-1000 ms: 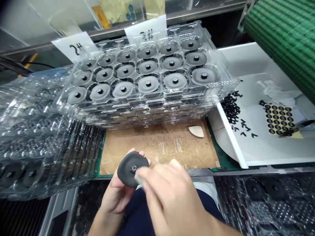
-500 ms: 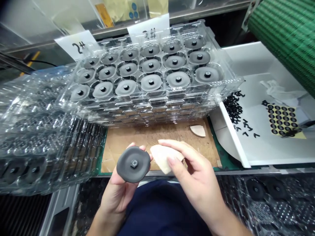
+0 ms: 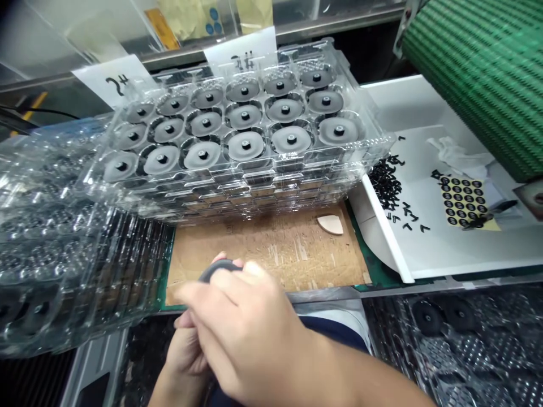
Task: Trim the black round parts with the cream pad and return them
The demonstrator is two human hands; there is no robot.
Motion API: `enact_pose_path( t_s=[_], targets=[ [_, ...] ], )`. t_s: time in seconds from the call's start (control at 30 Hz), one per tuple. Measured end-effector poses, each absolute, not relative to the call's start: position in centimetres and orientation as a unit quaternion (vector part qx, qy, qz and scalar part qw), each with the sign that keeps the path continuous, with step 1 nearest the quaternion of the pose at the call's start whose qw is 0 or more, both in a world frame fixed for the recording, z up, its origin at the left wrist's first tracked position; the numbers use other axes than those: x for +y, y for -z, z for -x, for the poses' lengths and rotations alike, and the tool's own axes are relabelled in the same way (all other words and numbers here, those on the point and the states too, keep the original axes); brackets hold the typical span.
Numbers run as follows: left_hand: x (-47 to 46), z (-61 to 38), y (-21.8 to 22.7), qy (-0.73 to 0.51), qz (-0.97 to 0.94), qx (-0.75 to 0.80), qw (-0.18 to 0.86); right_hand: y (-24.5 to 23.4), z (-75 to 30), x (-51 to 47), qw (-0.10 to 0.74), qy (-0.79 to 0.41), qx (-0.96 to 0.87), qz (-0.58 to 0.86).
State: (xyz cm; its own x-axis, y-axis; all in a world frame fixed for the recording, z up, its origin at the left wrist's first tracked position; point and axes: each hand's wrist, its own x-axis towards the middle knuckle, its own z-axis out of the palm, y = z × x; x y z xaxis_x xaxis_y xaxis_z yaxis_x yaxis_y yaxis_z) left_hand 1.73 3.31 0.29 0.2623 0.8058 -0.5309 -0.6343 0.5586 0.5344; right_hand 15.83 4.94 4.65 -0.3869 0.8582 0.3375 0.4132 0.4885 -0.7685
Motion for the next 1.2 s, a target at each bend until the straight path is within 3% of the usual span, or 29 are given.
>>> enact_pose_path(
  t_s=[0.1, 0.17, 0.27, 0.33, 0.4, 0.5, 0.6, 0.77, 0.97, 1.2],
  targets=[
    [3.5, -1.3, -0.3, -0.449, -0.103, 0.366, 0.808, -5.1, -17.4, 4.3, 0.305, -0.362, -0.783, 0.403],
    [3.6, -1.2, -0.1, -0.442, -0.094, 0.344, 0.823, -5.4, -18.4, 4.3, 0.285, -0.326, -0.784, 0.445],
    [3.7, -1.5, 0.0, -0.433, -0.075, 0.340, 0.832, -5.2, -18.9, 5.5, 0.302, -0.228, -0.810, 0.448],
    [3.8, -1.7, -0.3, -0.416, -0.072, 0.342, 0.839, -4.5, -18.8, 6.6, 0.352, -0.230, -0.819, 0.390],
    [4.0, -1.6, -0.8, -0.399, -0.076, 0.323, 0.855, -2.9, -18.7, 7.5, 0.427, -0.303, -0.763, 0.379],
    [4.1, -1.2, -1.1, -0.383, -0.070, 0.289, 0.874, 0.8, -19.0, 7.3, 0.486, -0.450, -0.545, 0.515],
    [4.1, -1.0, -0.6, -0.402, -0.050, 0.287, 0.868, 4.8, -19.4, 5.0, 0.445, -0.539, -0.414, 0.584],
    [4.7, -1.5, 0.5, -0.449, -0.019, 0.317, 0.835, 7.9, -19.1, 0.2, 0.346, -0.599, -0.408, 0.596],
    [5.2, -2.1, 0.6, -0.473, -0.006, 0.361, 0.804, 7.0, -18.9, 0.2, 0.321, -0.570, -0.433, 0.620],
    [4.5, -2.6, 0.9, -0.503, -0.027, 0.406, 0.762, 0.4, -19.2, 4.2, 0.425, -0.459, -0.483, 0.613]
  ],
)
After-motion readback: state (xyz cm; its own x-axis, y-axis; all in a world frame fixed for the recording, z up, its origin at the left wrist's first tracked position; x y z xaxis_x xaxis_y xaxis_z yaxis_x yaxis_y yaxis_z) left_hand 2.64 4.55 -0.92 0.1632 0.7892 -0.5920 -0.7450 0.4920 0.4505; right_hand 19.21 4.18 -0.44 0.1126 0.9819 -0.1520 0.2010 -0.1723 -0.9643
